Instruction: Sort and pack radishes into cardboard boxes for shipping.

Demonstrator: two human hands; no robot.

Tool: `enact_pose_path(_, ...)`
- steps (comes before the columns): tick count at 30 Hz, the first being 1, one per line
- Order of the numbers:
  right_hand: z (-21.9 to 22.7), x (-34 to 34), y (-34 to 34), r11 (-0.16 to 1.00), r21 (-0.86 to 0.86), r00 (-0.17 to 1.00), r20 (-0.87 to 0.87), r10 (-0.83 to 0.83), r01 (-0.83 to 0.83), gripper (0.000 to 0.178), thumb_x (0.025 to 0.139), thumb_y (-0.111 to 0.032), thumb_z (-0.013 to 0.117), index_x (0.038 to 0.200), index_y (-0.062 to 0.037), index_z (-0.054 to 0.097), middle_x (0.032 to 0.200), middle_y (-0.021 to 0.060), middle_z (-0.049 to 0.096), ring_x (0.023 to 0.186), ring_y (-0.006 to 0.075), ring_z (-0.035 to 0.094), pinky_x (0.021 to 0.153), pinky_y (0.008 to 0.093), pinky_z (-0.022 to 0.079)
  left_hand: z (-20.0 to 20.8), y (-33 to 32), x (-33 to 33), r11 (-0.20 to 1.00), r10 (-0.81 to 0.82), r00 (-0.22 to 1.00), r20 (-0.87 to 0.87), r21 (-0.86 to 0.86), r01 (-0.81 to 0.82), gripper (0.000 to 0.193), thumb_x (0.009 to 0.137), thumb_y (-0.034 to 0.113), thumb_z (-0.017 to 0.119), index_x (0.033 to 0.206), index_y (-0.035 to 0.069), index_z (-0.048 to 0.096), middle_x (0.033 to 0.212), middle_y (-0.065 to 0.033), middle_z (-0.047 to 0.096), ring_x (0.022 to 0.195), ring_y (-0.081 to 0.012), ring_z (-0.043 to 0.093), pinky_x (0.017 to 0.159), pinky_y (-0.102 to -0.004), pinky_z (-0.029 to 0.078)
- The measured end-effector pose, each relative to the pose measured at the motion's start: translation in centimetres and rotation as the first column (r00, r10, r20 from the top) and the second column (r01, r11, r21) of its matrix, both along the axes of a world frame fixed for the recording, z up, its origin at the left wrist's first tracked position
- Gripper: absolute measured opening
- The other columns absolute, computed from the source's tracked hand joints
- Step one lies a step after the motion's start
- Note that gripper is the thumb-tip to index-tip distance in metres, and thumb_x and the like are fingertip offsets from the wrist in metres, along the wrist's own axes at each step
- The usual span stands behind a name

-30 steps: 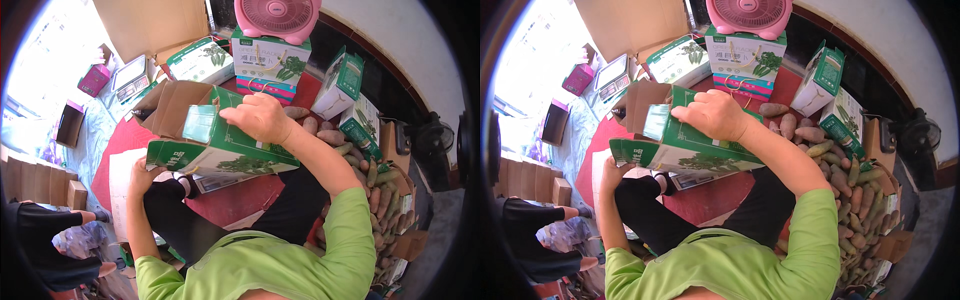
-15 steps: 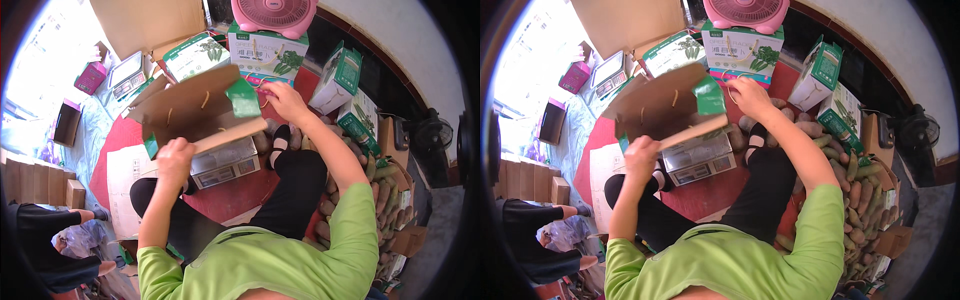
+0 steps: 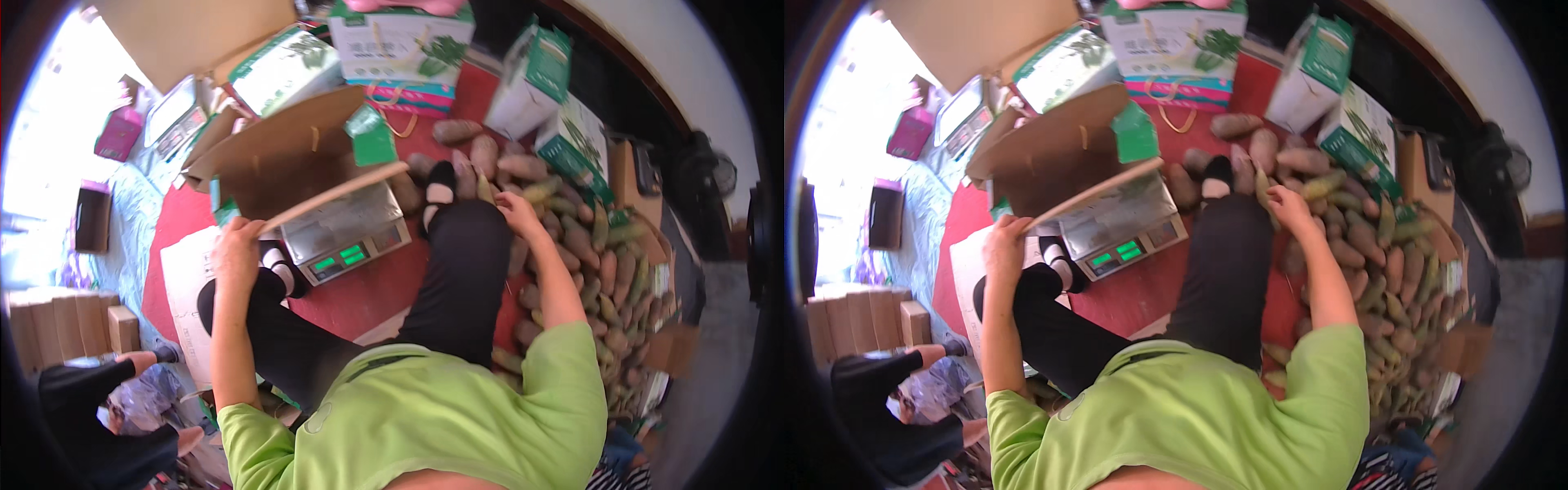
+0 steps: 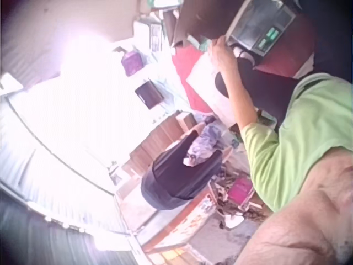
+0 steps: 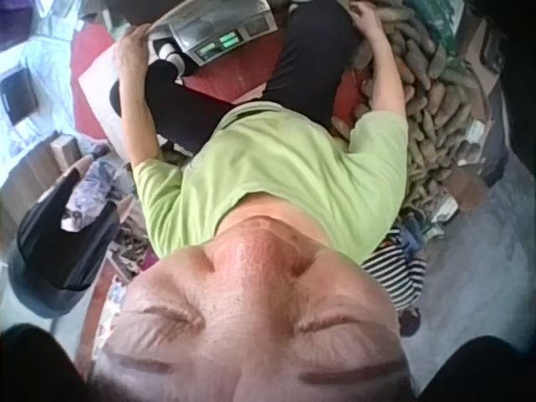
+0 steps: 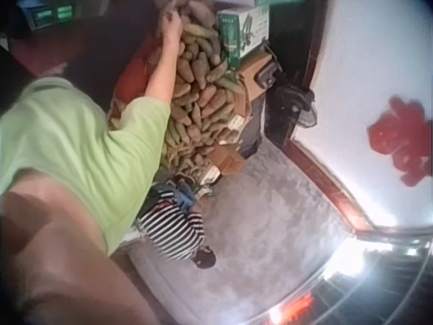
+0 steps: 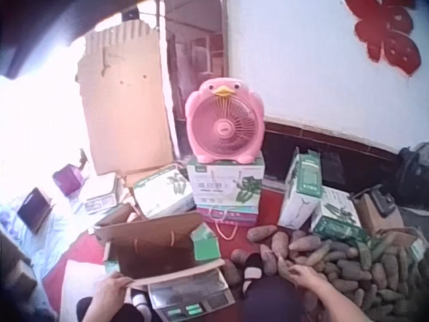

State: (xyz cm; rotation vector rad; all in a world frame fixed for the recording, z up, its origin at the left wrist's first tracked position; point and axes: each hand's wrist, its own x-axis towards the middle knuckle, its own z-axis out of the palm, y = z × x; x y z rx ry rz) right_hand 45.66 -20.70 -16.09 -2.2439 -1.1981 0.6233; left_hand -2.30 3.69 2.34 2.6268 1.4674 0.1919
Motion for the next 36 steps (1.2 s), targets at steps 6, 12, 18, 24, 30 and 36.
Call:
enact_pose_path(6, -6.8, -5.9, -10.4, 0.959, -0.283, 0.999, 0.028, -0.018, 0.025, 0.025, 0.083, -0.015, 0.062, 0.107, -0.0068, 0.062, 0.101, 0.0157, 0.066, 0.096, 0.0299, 0.064, 0.083, 0.0384, 0.049, -0.5, -0.3, -0.6, 0.992, -0.048, 0.998, 0.049, 0.123, 0.042, 0.025, 0.081, 0.003, 0.054, 0.100, 0.012, 0.068, 0.095, -0.0051, 0.061, 0.089, -0.0275, 0.061, 0.075, -0.0364, 0.048)
enact_pose_path(12, -10.5, -11.9, -19.1, 0.828, -0.560, 0.988, -0.116, -0.104, 0.021, 0.029, 0.080, -0.020, 0.064, 0.106, -0.0099, 0.063, 0.100, 0.0156, 0.066, 0.097, 0.0331, 0.062, 0.084, 0.0407, 0.049, -0.1, -1.9, 1.3, 0.988, -0.130, 0.991, 0.038, 0.094, 0.126, 0.023, 0.084, 0.004, 0.054, 0.101, 0.010, 0.067, 0.096, -0.0052, 0.061, 0.088, -0.0272, 0.061, 0.073, -0.0355, 0.048)
enact_pose_path(18, -12.7, -12.8, -23.4, 0.809, -0.553, 0.942, -0.119, -0.313, 0.199, 0.021, 0.079, -0.018, 0.064, 0.097, -0.0073, 0.066, 0.096, 0.0164, 0.067, 0.094, 0.0314, 0.064, 0.082, 0.0383, 0.050, 0.4, -2.7, 0.8, 0.990, -0.136, 0.987, 0.083, 0.033, 0.134, 0.022, 0.082, 0.002, 0.059, 0.102, 0.008, 0.068, 0.094, -0.0090, 0.062, 0.085, -0.0282, 0.063, 0.074, -0.0358, 0.049)
enact_pose_path(24, -14.3, -11.7, -26.9, 0.691, -0.496, 0.789, -0.021, -0.614, 0.525, 0.018, 0.078, -0.016, 0.064, 0.093, -0.0072, 0.066, 0.095, 0.0171, 0.067, 0.093, 0.0325, 0.064, 0.082, 0.0381, 0.050, -1.2, -0.1, -3.3, 0.986, -0.101, 0.995, 0.012, 0.133, 0.098, 0.023, 0.083, 0.007, 0.063, 0.106, 0.009, 0.066, 0.095, -0.0097, 0.063, 0.087, -0.0294, 0.062, 0.076, -0.0379, 0.048)
enact_pose_path(30, -11.0, -11.2, -31.1, 0.583, -0.672, 0.850, 0.138, -0.508, 0.457, 0.027, 0.080, -0.014, 0.059, 0.107, -0.0091, 0.061, 0.107, 0.0166, 0.063, 0.103, 0.0338, 0.059, 0.087, 0.0424, 0.048, -3.2, 0.8, -4.1, 0.991, -0.053, 0.997, 0.063, 0.124, 0.044, 0.018, 0.091, 0.018, 0.058, 0.104, 0.010, 0.066, 0.097, -0.0088, 0.063, 0.084, -0.0291, 0.063, 0.072, -0.0375, 0.048)
enact_pose_path(36, -9.6, -10.9, -34.6, 0.460, -0.681, 0.813, 0.388, -0.434, 0.570, 0.027, 0.083, -0.014, 0.054, 0.109, -0.0132, 0.061, 0.115, 0.0127, 0.058, 0.109, 0.0330, 0.055, 0.091, 0.0433, 0.048, -3.5, 1.0, -4.5, 0.979, -0.042, 0.999, -0.005, 0.198, 0.043, 0.019, 0.091, 0.021, 0.059, 0.104, 0.009, 0.066, 0.098, -0.0092, 0.063, 0.083, -0.0294, 0.064, 0.071, -0.0373, 0.048)
